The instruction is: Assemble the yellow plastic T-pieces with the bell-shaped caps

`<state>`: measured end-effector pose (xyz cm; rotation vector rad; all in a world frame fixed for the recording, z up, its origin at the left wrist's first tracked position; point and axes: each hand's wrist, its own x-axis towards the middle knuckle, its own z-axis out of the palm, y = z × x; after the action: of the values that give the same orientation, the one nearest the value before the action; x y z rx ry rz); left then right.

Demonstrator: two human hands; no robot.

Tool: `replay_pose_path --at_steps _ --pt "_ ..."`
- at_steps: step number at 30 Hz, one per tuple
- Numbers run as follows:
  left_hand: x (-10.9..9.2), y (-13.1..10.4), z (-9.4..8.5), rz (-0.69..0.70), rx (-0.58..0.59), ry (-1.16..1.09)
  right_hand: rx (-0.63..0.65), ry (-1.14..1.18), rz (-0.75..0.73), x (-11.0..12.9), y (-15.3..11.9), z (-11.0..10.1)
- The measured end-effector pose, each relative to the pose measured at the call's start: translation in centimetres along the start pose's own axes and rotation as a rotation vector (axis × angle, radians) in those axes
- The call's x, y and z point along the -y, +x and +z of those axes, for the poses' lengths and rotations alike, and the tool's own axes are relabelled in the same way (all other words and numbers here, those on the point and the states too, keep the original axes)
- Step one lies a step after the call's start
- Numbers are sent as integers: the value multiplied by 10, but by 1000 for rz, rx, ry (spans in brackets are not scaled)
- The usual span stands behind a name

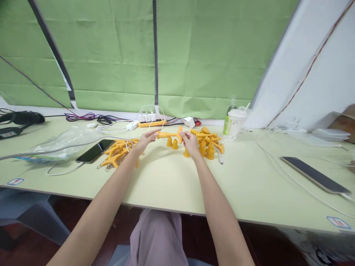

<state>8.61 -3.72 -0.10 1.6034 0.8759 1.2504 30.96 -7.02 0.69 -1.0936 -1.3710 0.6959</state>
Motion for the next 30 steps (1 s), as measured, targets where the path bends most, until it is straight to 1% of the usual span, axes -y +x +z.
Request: replay_pose_path --at_steps 6,8,11,13,16,18,24,30 --pt "2 3 2 -23 -50 53 -4 7 -1 1 -1 1" --pt "3 4 3 -38 -48 53 2 -1 -14 0 -1 1" --pt "3 4 2 -57 -23 -5 -10 -2 -33 0 -1 0" --pt "2 3 1 -37 14 -42 -27 0 -41 0 0 -1" --pt "1 1 0 15 95 -4 -37 -18 -43 1 -1 -2" --pt "3 1 -1 26 114 42 -34 -32 -43 2 -2 -2" --pt "12 9 -1 -14 0 44 -17 -29 -42 4 -3 -1" --pt "11 8 -1 -30 -8 45 -14 -8 -35 2 -2 -1"
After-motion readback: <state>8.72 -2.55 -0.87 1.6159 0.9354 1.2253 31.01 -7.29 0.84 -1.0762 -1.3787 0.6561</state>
